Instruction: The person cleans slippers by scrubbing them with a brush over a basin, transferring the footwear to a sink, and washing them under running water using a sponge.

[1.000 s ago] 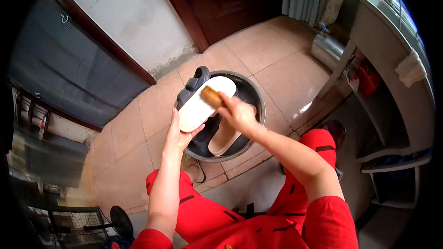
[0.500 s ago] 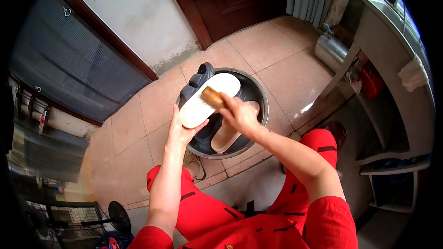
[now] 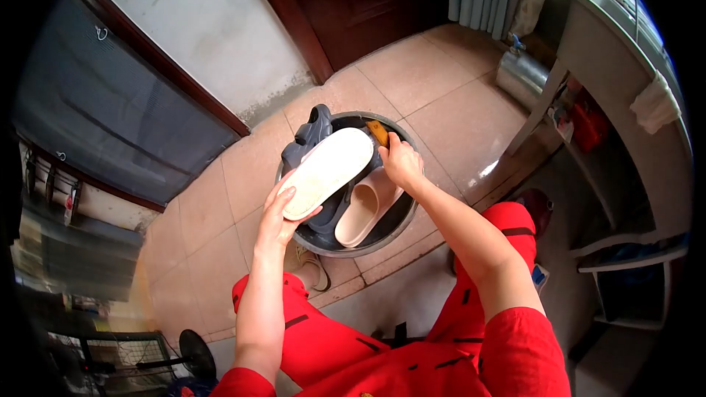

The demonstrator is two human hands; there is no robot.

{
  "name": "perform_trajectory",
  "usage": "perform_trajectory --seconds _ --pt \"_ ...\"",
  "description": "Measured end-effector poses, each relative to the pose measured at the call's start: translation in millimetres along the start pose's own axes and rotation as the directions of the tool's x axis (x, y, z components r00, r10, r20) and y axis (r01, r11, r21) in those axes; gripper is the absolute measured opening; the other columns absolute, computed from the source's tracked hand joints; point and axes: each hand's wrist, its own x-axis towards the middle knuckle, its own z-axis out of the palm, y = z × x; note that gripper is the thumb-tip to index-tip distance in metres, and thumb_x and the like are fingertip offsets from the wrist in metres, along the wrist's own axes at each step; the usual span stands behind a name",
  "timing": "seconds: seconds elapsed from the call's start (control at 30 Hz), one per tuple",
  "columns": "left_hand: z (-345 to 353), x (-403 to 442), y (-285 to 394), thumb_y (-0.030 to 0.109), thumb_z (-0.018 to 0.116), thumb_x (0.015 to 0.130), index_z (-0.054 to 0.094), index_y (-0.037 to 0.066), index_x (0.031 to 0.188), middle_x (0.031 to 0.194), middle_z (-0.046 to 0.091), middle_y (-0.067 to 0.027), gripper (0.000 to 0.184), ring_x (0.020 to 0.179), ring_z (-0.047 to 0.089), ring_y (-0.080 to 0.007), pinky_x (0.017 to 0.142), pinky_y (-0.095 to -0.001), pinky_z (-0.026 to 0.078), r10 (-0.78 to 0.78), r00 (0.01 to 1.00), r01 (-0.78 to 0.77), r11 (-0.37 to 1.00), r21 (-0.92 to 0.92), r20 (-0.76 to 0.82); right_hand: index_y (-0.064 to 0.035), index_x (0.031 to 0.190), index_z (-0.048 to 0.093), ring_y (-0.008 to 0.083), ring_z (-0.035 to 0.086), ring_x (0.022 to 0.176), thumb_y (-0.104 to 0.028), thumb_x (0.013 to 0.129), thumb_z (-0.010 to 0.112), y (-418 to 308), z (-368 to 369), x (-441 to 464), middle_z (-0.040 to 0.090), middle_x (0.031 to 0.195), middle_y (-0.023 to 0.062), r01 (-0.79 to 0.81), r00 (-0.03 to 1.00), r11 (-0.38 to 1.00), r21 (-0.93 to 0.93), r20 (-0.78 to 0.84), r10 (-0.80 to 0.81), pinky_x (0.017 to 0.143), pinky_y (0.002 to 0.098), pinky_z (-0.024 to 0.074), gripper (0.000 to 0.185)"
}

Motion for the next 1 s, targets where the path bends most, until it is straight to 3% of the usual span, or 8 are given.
perform_trajectory --seconds 0.13,0.2,0.27,0.33,0.47,0.73,0.83,1.0 --pt "-7.4 -2.2 3.2 0.010 0.058 0.086 0.041 -0.001 0.136 0.130 0.053 -0.0193 0.054 0.115 0.057 -0.0307 0.091 -0.0488 0.052 0.058 0.998 -0.059 0.996 0.068 0.012 -0.0050 0.120 0.056 0.0395 0.062 0.098 -0.023 0.088 0.054 5.4 0.2 6.1 0.062 0.105 0.0218 -0.004 0.996 0.943 -0.334 0.087 0.035 0.083 0.0468 0.0506 0.036" --pt "-12.8 -0.9 1.0 0.003 0.062 0.082 0.050 -0.004 0.129 0.122 0.059 -0.0149 0.049 0.107 0.061 -0.0223 0.091 -0.0334 0.051 0.235 0.971 -0.240 0.949 0.204 0.045 -0.0046 0.113 0.061 0.0375 0.063 0.097 -0.019 0.087 0.053 8.8 5.6 7.4 0.061 0.106 0.0215 0.053 0.993 0.893 -0.446 0.118 0.000 0.081 0.0448 0.0517 0.030" --pt "-12.3 -3.4 -1.6 0.002 0.062 0.080 0.054 -0.004 0.125 0.118 0.061 -0.0124 0.046 0.104 0.061 -0.0190 0.090 -0.0294 0.049 0.273 0.961 -0.275 0.913 0.300 0.050 -0.0078 0.105 0.068 0.0319 0.064 0.098 -0.014 0.086 0.053 7.3 10.2 5.7 0.062 0.107 0.0173 0.173 0.981 0.769 -0.615 0.175 -0.081 0.077 0.0395 0.0533 0.025" --pt "-2.0 -7.8 -0.4 -0.003 0.062 0.076 0.062 -0.001 0.117 0.109 0.064 -0.0058 0.041 0.096 0.061 -0.0120 0.085 -0.0249 0.048 0.311 0.949 -0.301 0.836 0.458 0.055 -0.0090 0.103 0.070 0.0305 0.065 0.098 -0.015 0.086 0.053 1.6 10.4 5.7 0.063 0.107 0.0154 0.234 0.967 0.716 -0.658 0.234 -0.100 0.077 0.0383 0.0533 0.025" --pt "4.5 -8.2 -3.7 -0.006 0.061 0.076 0.063 0.001 0.117 0.107 0.065 -0.0039 0.041 0.095 0.060 -0.0091 0.084 -0.0233 0.047 0.281 0.956 -0.275 0.778 0.565 0.078 -0.0121 0.105 0.072 0.0261 0.065 0.097 -0.018 0.087 0.053 9.9 29.5 11.8 0.064 0.107 0.0120 0.370 0.918 0.551 -0.748 0.385 -0.094 0.075 0.0358 0.0530 0.026" --pt "0.2 -9.3 -4.2 -0.010 0.060 0.076 0.063 0.001 0.117 0.109 0.067 -0.0071 0.042 0.098 0.062 -0.0106 0.084 -0.0240 0.048 0.394 0.913 -0.354 0.641 0.681 0.103 -0.0112 0.120 0.058 0.0313 0.065 0.095 -0.020 0.092 0.048 2.7 -3.8 -4.2 0.061 0.108 0.0175 0.342 0.912 0.702 -0.624 0.399 -0.090 0.076 0.0374 0.0528 0.031" --pt "0.7 -11.6 2.7 -0.009 0.060 0.077 0.063 0.001 0.117 0.108 0.067 -0.0075 0.042 0.097 0.062 -0.0110 0.083 -0.0241 0.049 0.486 0.869 -0.401 0.583 0.707 0.092 -0.0179 0.125 0.055 0.0357 0.065 0.091 -0.023 0.089 0.055 -2.1 -34.3 -9.2 0.063 0.098 0.0210 0.209 0.968 0.864 -0.457 0.220 -0.118 0.079 0.0444 0.0516 0.036" --pt "0.7 -10.2 -3.7 -0.008 0.062 0.076 0.063 0.000 0.118 0.101 0.067 -0.0042 0.043 0.090 0.060 -0.0076 0.078 -0.0216 0.048 0.534 0.843 -0.418 0.583 0.697 0.059 -0.0258 0.139 0.041 0.0381 0.064 0.090 -0.031 0.089 0.058 -23.9 -53.6 -24.0 0.064 0.101 0.0203 0.275 0.961 0.955 -0.111 0.005 -0.276 0.079 0.0458 0.0501 0.053"
